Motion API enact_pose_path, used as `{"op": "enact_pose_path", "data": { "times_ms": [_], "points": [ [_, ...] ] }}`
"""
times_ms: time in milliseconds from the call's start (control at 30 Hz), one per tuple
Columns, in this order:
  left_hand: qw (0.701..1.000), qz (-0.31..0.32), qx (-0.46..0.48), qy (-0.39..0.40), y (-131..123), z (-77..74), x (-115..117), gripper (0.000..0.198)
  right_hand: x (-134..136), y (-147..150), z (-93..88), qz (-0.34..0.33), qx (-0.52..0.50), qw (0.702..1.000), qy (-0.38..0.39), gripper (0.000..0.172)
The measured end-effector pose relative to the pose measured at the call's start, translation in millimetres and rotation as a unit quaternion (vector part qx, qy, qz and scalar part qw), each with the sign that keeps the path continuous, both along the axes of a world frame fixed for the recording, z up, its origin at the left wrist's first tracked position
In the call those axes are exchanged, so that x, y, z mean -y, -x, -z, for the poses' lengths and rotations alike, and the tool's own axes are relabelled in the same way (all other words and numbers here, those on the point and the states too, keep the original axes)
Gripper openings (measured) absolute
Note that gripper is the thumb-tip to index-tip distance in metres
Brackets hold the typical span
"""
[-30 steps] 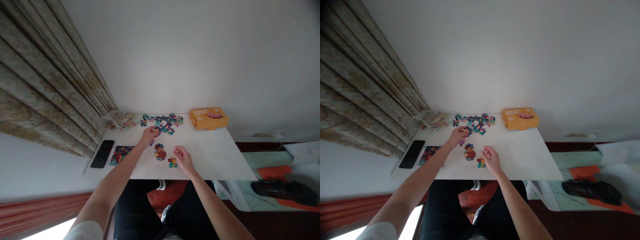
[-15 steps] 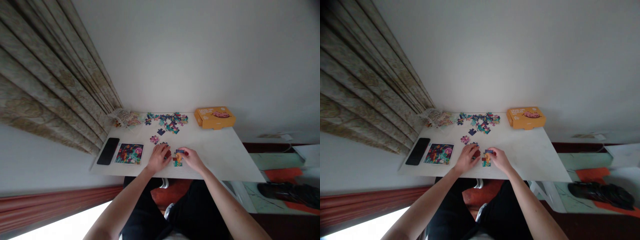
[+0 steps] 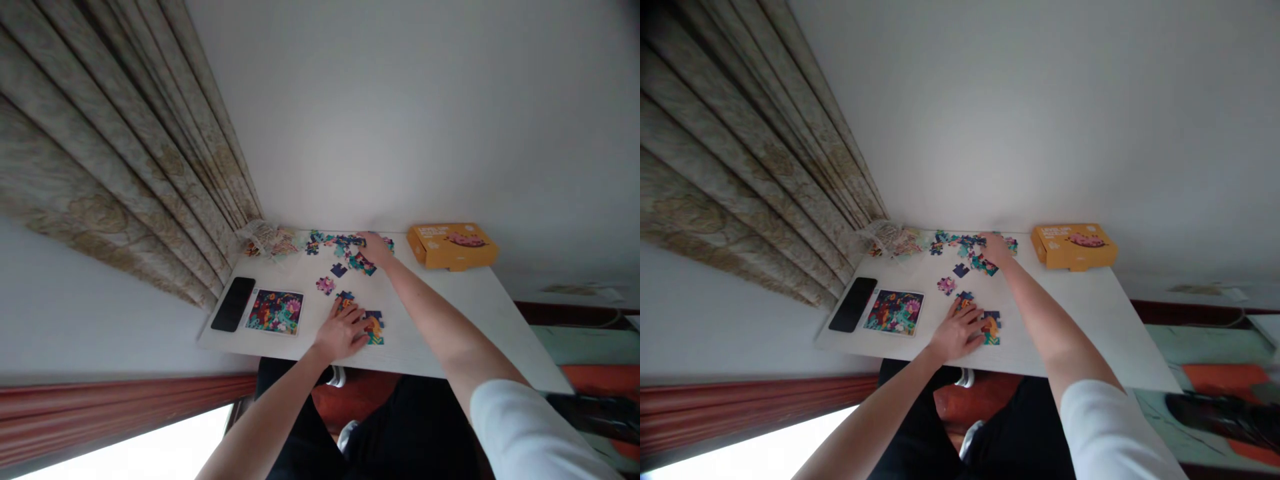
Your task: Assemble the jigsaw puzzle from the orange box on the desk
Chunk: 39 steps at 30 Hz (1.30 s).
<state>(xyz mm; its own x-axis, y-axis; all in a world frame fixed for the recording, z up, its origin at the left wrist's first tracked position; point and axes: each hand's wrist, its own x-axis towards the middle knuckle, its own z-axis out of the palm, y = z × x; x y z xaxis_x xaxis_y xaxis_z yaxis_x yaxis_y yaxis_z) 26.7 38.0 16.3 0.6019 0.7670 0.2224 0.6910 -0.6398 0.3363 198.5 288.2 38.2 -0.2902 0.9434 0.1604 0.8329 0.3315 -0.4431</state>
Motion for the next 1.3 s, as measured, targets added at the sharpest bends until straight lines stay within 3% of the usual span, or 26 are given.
{"op": "enact_pose_path", "data": {
  "times_ms": [100, 233, 433, 633, 800, 900, 967, 1033, 1133, 1300],
  "points": [
    [1.0, -0.003, 0.011, 0.0, 0, -1.6, 1, 0.038, -34, 8, 4.5, 0.007, 0.049, 0.998, 0.048, 0.056],
    [1.0, 0.005, -0.005, -0.01, 0, -6.1, 2, 0.037, -51, 11, 13.6, 0.018, 0.071, 0.995, 0.07, 0.054],
    [1.0, -0.001, -0.008, -0.006, 0, -6.4, 2, 0.044, -57, 9, 11.8, 0.021, 0.116, 0.993, 0.031, 0.05],
    [0.999, -0.04, 0.016, -0.016, 2, -1.7, 2, 0.049, -43, -13, -13.9, 0.03, 0.118, 0.993, -0.008, 0.048],
    [0.983, -0.161, 0.08, -0.029, 7, 8.2, -7, 0.047, 6, -48, -18.3, 0.07, 0.018, 0.997, -0.009, 0.038],
    [0.961, -0.25, 0.119, -0.012, 12, 12.8, -25, 0.048, 59, -62, -1.2, 0.09, -0.094, 0.991, -0.018, 0.033],
    [0.956, -0.276, 0.103, 0.015, 16, 12.3, -42, 0.05, 102, -67, 15.1, 0.093, -0.164, 0.982, -0.022, 0.031],
    [0.961, -0.266, 0.053, 0.047, 19, 9.0, -59, 0.051, 143, -70, 31.4, 0.095, -0.219, 0.971, -0.01, 0.029],
    [0.976, -0.2, -0.037, 0.08, 23, 1.8, -85, 0.05, 192, -73, 49.6, 0.1, -0.269, 0.958, 0.003, 0.031],
    [0.98, -0.112, -0.119, 0.114, 31, -7.3, -122, 0.051, 222, -77, 52.0, 0.136, -0.279, 0.95, -0.014, 0.027]
  ]
}}
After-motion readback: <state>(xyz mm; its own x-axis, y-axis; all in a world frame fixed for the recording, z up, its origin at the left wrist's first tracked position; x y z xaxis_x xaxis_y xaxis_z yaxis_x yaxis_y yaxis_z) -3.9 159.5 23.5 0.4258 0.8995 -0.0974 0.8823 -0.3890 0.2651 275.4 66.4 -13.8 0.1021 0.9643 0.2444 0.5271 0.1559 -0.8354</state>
